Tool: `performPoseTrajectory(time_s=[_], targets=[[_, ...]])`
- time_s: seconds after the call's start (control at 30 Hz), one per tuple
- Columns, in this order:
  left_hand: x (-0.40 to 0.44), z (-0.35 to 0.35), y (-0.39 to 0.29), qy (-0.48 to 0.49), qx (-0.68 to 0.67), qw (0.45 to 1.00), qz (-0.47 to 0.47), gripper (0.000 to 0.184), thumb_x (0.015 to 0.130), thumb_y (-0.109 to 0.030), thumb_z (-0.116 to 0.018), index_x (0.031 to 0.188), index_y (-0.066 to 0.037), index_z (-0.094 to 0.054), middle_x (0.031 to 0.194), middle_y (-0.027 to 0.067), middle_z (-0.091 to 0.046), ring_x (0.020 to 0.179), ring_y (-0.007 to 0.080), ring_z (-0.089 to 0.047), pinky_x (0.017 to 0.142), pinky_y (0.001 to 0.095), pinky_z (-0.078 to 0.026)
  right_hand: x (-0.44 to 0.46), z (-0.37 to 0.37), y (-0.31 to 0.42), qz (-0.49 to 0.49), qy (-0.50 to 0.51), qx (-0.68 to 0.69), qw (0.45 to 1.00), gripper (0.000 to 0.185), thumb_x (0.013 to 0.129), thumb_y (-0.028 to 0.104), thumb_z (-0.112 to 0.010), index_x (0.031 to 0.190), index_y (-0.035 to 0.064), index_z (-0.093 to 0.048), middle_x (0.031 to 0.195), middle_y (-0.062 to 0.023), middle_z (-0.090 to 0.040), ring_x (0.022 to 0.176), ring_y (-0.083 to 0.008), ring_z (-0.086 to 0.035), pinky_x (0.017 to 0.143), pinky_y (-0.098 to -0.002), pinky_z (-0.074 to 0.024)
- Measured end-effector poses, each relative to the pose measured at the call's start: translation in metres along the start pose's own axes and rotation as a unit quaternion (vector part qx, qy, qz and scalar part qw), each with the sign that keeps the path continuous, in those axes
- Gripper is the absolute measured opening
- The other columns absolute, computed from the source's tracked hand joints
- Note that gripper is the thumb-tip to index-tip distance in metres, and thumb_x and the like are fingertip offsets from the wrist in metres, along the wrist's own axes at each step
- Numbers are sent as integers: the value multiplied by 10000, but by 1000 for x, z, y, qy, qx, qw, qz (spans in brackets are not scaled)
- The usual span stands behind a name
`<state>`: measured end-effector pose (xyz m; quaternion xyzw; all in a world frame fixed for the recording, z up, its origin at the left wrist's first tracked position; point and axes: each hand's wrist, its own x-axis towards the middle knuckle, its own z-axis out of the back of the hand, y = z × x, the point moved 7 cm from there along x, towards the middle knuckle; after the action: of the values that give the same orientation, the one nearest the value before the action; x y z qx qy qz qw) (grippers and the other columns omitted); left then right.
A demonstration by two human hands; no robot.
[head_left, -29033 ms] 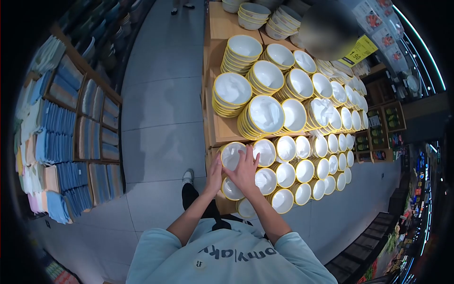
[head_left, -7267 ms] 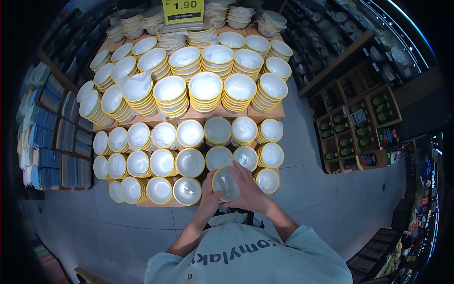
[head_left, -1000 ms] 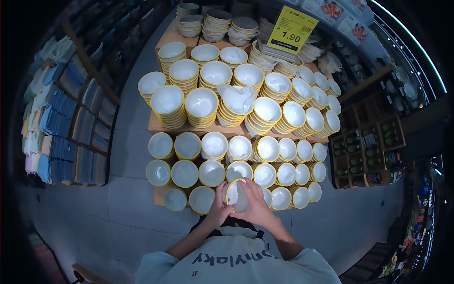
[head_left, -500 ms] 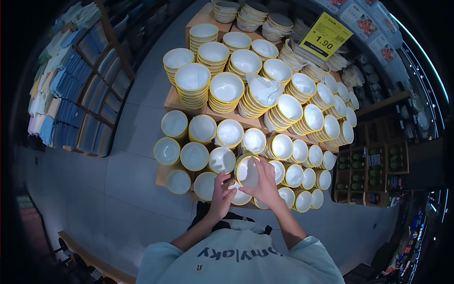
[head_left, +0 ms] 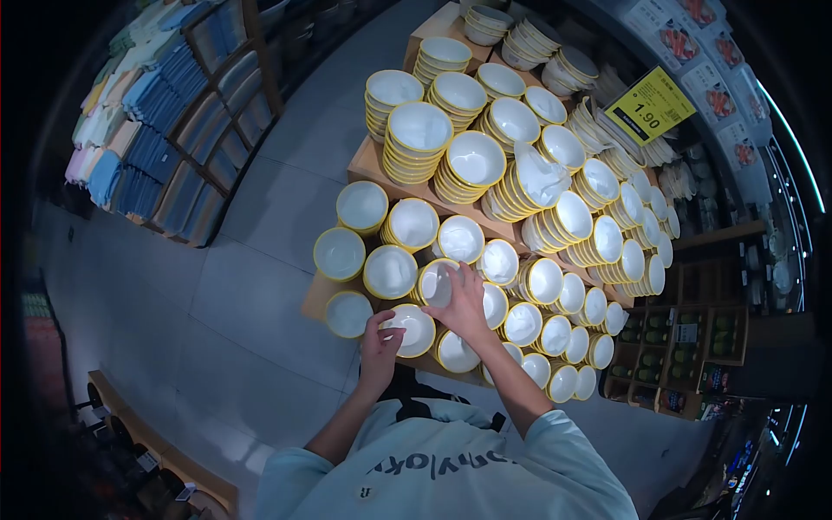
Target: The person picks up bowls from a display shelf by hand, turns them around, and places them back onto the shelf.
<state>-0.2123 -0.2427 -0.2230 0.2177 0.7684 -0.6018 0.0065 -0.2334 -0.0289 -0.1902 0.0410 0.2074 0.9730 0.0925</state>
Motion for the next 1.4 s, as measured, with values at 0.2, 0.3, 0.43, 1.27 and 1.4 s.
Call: performPoseTrajectory(time_s=[0.2, 0.3, 0.43, 1.27, 1.4], targets=[[-1, 7, 5, 12, -5, 999, 34, 392, 994, -73, -603, 1360, -52, -464, 1252, 77, -570, 1099, 146, -616, 893, 281, -509, 0, -8, -3, 6, -23, 10, 1000, 1015, 591, 333, -964, 1439, 73, -470, 1487, -307, -366, 1314, -505, -399, 1092, -573, -366], [3, 8, 9, 18, -6, 1000, 24, 387, 996, -82, -603, 1356, -54, -465, 1231, 76, -569, 1096, 147, -614, 907, 289, -507, -2, -8, 0, 7, -33, 17, 999, 1002, 591, 326, -966, 1427, 71, -476, 1486, -310, -368, 1309, -506, -403, 1086, -571, -370], [9, 7, 6, 28, -12, 999, 10, 376, 1002, -84, -600, 1351, -48, -466, 1244, 74, -562, 1100, 146, -612, 920, 295, -507, -4, -10, 0, -3, -39, 21, 999, 981, 601, 342, -969, 1400, 40, -487, 1499, -287, -353, 1322, -507, -387, 1101, -577, -356], [32, 7, 5, 46, -31, 998, 17, 389, 969, -10, -621, 1332, -20, -482, 1217, 81, -572, 1036, 135, -611, 898, 275, -512, -11, -12, -1, -9, -53, 58, 997, 991, 618, 279, -959, 1421, -1, -450, 1514, -290, -351, 1374, -485, -373, 1142, -538, -365], [33, 4, 1, 57, -28, 998, -4, 377, 984, -71, -581, 1352, -48, -502, 1049, 51, -653, 1067, 142, -643, 888, 275, -509, -11, -12, -2, -11, -55, 52, 997, 966, 631, 314, -951, 1417, 14, -475, 1511, -286, -364, 1386, -480, -372, 1136, -535, -368]])
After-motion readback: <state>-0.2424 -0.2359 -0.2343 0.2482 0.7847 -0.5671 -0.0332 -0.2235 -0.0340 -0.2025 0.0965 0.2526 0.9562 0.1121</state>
